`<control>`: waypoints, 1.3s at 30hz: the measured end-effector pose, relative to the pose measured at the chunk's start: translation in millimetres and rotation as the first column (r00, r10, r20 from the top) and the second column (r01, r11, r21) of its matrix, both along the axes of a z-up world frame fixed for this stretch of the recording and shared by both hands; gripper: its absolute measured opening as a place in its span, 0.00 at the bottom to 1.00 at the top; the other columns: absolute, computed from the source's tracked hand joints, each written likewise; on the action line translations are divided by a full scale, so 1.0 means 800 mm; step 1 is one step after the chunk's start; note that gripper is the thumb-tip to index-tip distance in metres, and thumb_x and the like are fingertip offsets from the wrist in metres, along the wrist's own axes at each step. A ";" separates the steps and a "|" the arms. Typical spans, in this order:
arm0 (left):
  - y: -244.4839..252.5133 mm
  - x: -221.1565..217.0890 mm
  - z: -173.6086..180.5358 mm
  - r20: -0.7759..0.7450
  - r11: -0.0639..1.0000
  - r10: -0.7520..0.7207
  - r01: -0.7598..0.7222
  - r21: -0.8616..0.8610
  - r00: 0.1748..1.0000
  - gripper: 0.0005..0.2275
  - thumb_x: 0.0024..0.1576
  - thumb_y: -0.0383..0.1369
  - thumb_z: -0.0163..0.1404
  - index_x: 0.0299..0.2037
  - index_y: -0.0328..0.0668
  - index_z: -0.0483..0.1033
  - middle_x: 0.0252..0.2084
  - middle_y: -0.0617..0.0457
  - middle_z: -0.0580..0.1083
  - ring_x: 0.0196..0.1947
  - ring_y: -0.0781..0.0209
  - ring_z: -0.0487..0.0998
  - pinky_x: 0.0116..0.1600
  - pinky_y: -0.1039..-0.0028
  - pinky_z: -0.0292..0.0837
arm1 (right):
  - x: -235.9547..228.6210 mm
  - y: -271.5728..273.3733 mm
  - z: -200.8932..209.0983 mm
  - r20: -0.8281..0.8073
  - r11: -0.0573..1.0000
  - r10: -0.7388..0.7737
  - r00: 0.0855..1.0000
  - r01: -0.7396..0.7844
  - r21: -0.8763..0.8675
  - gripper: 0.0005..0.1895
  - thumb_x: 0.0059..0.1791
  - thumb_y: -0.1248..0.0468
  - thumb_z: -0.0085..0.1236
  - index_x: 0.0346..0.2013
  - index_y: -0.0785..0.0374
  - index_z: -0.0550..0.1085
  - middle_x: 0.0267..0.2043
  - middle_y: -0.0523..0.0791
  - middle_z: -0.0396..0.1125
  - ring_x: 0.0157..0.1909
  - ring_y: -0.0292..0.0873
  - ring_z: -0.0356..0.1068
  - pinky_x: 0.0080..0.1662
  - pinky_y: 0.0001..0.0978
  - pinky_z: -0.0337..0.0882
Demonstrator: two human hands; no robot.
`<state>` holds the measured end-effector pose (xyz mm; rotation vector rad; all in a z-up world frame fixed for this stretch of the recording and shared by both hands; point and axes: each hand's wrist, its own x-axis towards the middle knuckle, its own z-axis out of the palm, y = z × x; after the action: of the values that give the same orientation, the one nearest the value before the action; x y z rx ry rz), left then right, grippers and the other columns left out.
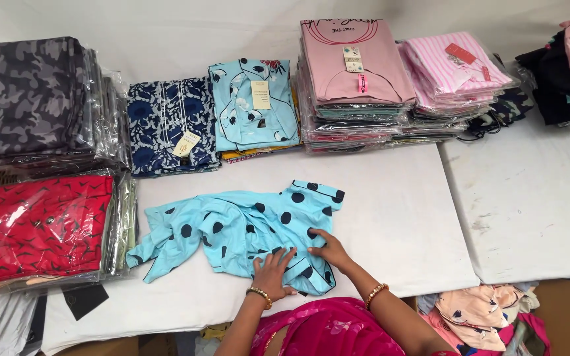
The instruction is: The person is folding and stacking various items of clothing on a table in a logistics center.
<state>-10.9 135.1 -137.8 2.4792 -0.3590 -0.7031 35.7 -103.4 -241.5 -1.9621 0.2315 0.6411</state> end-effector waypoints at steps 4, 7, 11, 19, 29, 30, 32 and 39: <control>0.009 -0.004 -0.077 0.174 0.992 -0.116 0.104 0.078 0.978 0.35 0.45 0.29 0.59 0.68 0.58 0.66 0.55 0.48 0.67 0.57 0.51 0.67 0.59 0.44 0.51 | 0.027 0.007 0.008 -0.052 0.976 -0.067 0.996 0.077 0.204 0.18 0.46 0.61 0.67 0.50 0.59 0.81 0.48 0.45 0.75 0.45 0.33 0.69 0.48 0.26 0.69; 0.039 0.002 -0.061 0.345 0.999 0.034 -0.041 0.012 0.938 0.17 0.50 0.27 0.54 0.48 0.59 0.80 0.41 0.59 0.75 0.50 0.57 0.73 0.60 0.47 0.54 | 0.057 -0.018 0.046 -0.046 0.875 -0.351 0.935 0.344 0.341 0.08 0.48 0.63 0.64 0.41 0.58 0.84 0.37 0.37 0.76 0.34 0.31 0.65 0.38 0.25 0.64; 0.083 0.022 0.011 0.636 0.891 0.449 -0.364 -0.271 0.628 0.11 0.45 0.21 0.50 0.36 0.44 0.76 0.35 0.50 0.73 0.43 0.49 0.74 0.50 0.59 0.65 | 0.088 -0.064 0.122 0.028 0.696 -0.566 0.824 0.459 0.553 0.11 0.51 0.64 0.61 0.47 0.61 0.82 0.39 0.38 0.73 0.36 0.29 0.63 0.37 0.24 0.61; 0.111 0.033 0.143 0.579 0.664 0.745 -0.453 -0.595 0.332 0.15 0.46 0.11 0.43 0.34 0.38 0.79 0.34 0.50 0.72 0.39 0.53 0.77 0.42 0.67 0.70 | 0.089 -0.153 0.255 0.090 0.289 -0.845 0.528 0.309 0.906 0.17 0.55 0.70 0.54 0.59 0.70 0.73 0.46 0.45 0.73 0.41 0.37 0.70 0.41 0.28 0.67; 0.147 0.088 0.208 0.755 0.764 0.607 -0.440 -0.471 0.247 0.17 0.51 0.11 0.46 0.41 0.41 0.83 0.40 0.50 0.72 0.41 0.58 0.76 0.44 0.72 0.72 | 0.066 -0.241 0.361 0.291 0.323 -0.927 0.238 0.109 0.940 0.22 0.55 0.71 0.53 0.65 0.69 0.69 0.53 0.49 0.72 0.55 0.44 0.73 0.63 0.39 0.72; 0.149 0.100 0.207 0.776 0.787 0.559 -0.483 -0.384 0.294 0.17 0.53 0.11 0.48 0.41 0.43 0.85 0.37 0.53 0.73 0.39 0.59 0.76 0.40 0.73 0.71 | 0.063 -0.249 0.366 0.353 0.377 -0.913 0.206 0.086 0.922 0.24 0.55 0.71 0.53 0.67 0.69 0.68 0.55 0.50 0.73 0.57 0.45 0.73 0.64 0.40 0.71; 0.135 0.134 0.226 0.818 0.823 0.483 -0.481 -0.302 0.312 0.16 0.52 0.13 0.50 0.41 0.45 0.85 0.35 0.53 0.74 0.37 0.57 0.76 0.40 0.71 0.70 | 0.059 -0.262 0.380 0.401 0.416 -0.896 0.188 0.041 0.909 0.25 0.57 0.72 0.54 0.71 0.70 0.67 0.56 0.50 0.70 0.55 0.44 0.70 0.62 0.38 0.68; 0.111 0.260 0.237 0.449 0.592 0.802 -0.420 -0.688 0.394 0.09 0.61 0.21 0.53 0.45 0.46 0.84 0.32 0.56 0.79 0.28 0.65 0.76 0.30 0.73 0.67 | -0.024 -0.160 0.445 0.885 0.887 -0.463 0.060 0.036 0.461 0.28 0.55 0.67 0.56 0.71 0.64 0.65 0.70 0.48 0.65 0.65 0.44 0.67 0.66 0.36 0.66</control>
<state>196.9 223.8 52.1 2.0090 0.1861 0.7062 16.7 -231.1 114.6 -1.5187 -0.3894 -0.9832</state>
